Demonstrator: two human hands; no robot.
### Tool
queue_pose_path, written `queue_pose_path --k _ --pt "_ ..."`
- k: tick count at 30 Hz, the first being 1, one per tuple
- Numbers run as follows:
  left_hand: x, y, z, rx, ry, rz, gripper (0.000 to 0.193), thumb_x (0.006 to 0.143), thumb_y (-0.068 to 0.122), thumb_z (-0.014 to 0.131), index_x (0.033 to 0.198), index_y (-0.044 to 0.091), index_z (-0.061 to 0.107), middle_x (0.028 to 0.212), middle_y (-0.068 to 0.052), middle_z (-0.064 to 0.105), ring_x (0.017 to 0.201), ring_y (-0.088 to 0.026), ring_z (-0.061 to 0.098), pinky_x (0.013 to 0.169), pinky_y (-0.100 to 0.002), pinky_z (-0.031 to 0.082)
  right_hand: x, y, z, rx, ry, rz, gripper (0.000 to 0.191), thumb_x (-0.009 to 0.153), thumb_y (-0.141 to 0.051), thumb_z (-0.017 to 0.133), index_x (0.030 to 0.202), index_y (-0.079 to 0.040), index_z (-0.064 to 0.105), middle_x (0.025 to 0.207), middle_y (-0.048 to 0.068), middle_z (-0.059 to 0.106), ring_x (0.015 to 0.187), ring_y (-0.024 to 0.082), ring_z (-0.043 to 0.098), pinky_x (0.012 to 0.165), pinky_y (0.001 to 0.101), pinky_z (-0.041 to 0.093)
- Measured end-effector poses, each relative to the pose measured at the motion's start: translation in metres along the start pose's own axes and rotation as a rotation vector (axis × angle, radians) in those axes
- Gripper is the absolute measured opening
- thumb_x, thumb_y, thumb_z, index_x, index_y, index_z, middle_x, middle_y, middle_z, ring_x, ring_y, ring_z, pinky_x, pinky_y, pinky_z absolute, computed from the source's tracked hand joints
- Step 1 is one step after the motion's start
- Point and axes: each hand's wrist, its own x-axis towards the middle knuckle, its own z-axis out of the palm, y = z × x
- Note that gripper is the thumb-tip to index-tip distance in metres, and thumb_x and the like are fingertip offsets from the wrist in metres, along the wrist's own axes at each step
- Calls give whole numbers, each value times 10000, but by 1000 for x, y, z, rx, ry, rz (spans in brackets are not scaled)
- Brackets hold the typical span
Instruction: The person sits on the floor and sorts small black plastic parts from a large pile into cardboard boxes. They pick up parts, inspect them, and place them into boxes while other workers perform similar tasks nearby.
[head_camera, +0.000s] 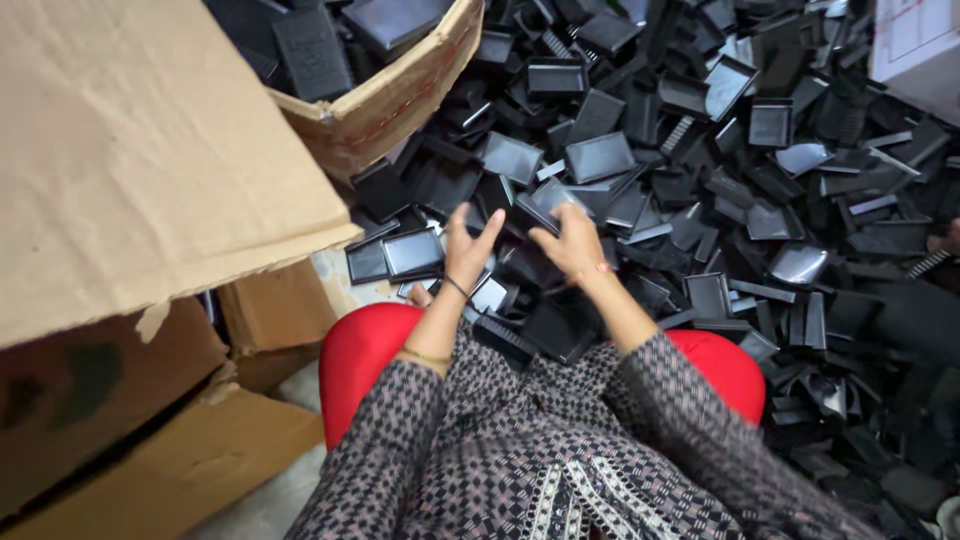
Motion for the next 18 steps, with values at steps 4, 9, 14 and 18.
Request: queue_pose_path --k 4,9,14,18 --pt "-7 5 13 -423 -199 -86 927 880 286 814 1552 178 185 1423 -113 472 1309 -252 542 1054 -338 486 -14 -34 -7 177 30 14 340 957 -257 715 1142 4 598 952 246 713 882 387 728 739 455 556" --pt "16 15 -19 -953 70 -366 663 875 130 744 1439 292 435 1231 -85 591 1065 -256 616 889 -431 507 71 -60 -5 670 -518 -268 301 988 -188 702 1203 -1 605 1001 162 759 927 262 764 819 332 619" --pt "21 5 -34 -1355 -77 -495 355 840 12 620 1141 199 597 1133 -101 686 1021 -315 696 877 -515 553 186 -57 23 32 146 -360 453 812 -143 807 1199 -2 619 1024 197 714 887 352 724 784 412 586" --pt "22 -3 -29 -1176 -137 -501 327 748 -46 582 997 164 558 1155 -70 753 1059 -291 731 891 -517 576 171 -44 34 -340 -87 -101 444 806 -194 793 1189 -53 618 1055 222 685 970 423 673 853 501 539"
